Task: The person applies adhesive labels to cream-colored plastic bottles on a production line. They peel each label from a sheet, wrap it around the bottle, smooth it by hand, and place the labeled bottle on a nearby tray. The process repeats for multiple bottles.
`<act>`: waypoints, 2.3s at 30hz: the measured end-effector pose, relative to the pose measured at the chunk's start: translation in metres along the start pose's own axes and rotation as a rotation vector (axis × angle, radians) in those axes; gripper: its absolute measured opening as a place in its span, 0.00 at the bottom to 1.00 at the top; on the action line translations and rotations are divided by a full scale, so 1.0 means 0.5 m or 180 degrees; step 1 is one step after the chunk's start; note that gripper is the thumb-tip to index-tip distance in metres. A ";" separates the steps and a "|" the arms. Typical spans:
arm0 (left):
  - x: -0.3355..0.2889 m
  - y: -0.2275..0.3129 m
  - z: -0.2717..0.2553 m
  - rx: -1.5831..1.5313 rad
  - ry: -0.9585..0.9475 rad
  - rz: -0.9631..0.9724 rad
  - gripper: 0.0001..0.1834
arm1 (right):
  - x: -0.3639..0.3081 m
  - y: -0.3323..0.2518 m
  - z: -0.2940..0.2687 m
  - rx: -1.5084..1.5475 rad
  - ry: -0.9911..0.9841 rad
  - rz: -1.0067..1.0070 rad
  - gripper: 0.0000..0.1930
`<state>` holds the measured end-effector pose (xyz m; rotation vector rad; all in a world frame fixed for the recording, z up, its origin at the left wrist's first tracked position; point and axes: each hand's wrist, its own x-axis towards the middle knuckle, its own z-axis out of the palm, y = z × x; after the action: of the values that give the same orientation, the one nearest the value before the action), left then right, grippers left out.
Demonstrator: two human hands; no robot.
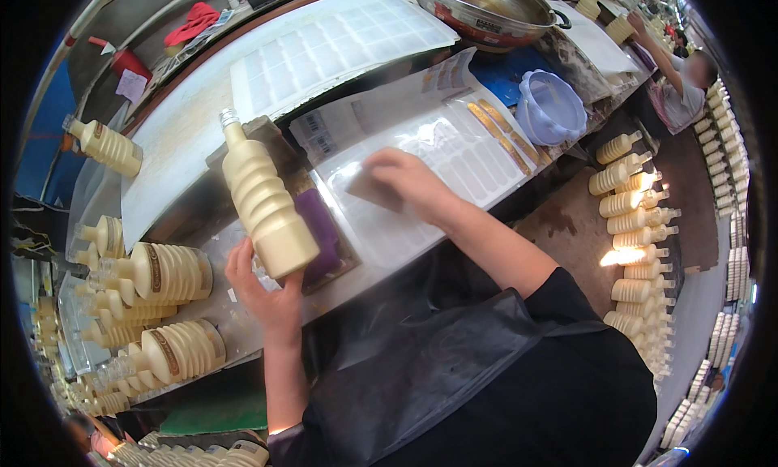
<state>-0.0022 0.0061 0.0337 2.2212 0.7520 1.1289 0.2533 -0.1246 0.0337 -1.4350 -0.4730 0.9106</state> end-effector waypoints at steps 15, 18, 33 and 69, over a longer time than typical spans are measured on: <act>-0.021 -0.022 0.038 0.0033 -0.0190 -0.0150 0.41 | 0.051 0.023 -0.305 -0.4367 0.2435 -0.0688 0.14; -0.027 -0.026 0.043 -0.0010 -0.0152 -0.0137 0.41 | -0.008 0.009 -0.336 -0.4943 0.2535 0.0325 0.13; -0.016 -0.019 0.034 0.0065 -0.0180 -0.0036 0.41 | -0.023 0.023 -0.289 -0.5405 0.1292 0.0351 0.18; 0.124 -0.004 0.033 -0.2545 -0.0347 -0.1924 0.44 | 0.007 -0.219 0.078 -0.1198 -0.0429 -0.0201 0.10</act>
<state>0.0419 0.0465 0.0575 1.2543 0.6904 0.7905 0.2528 -0.0858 0.1432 -1.6919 -0.8197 0.9024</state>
